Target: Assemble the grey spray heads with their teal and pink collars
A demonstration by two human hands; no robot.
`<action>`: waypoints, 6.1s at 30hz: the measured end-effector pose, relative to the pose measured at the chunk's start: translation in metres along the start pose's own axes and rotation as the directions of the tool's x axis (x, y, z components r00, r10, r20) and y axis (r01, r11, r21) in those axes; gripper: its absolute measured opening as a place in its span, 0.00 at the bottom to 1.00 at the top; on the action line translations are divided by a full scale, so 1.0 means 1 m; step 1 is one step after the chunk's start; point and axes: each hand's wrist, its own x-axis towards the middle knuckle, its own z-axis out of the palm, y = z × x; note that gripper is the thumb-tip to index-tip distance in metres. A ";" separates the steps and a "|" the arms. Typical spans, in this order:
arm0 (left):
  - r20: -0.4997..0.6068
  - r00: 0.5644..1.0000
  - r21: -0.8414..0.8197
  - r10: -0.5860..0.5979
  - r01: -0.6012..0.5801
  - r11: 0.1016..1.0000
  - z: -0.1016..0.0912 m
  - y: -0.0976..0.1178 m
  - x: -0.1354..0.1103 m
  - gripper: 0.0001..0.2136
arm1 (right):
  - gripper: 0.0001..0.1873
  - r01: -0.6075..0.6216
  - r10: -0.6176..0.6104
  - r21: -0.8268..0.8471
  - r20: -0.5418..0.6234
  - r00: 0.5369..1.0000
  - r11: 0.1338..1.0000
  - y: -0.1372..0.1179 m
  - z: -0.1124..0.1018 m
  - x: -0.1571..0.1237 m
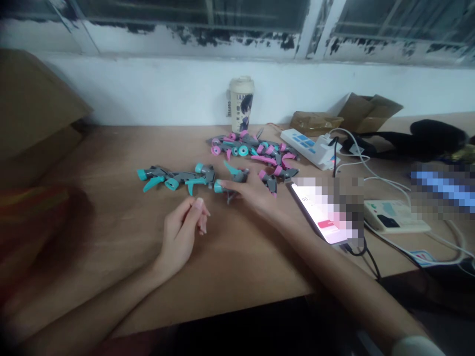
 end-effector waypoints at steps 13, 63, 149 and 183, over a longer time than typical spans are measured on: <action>0.239 0.960 0.276 0.144 -0.209 0.938 0.001 0.001 -0.004 0.16 | 0.35 0.173 -0.214 -0.702 0.030 0.976 0.691 -0.003 0.033 0.088; 0.158 0.916 0.485 0.369 -0.398 0.779 -0.005 -0.013 0.012 0.09 | 0.09 0.415 0.052 -0.511 0.675 0.736 0.753 -0.085 -0.029 -0.011; 0.222 0.974 0.525 0.035 -0.150 0.838 0.003 -0.001 0.010 0.05 | 0.10 0.521 -0.471 -0.790 0.343 0.813 0.322 0.039 0.001 -0.055; 0.299 0.927 -0.068 -0.224 0.255 0.964 -0.002 0.003 0.020 0.12 | 0.16 0.484 -0.457 -0.223 0.165 0.874 0.846 0.035 -0.010 -0.054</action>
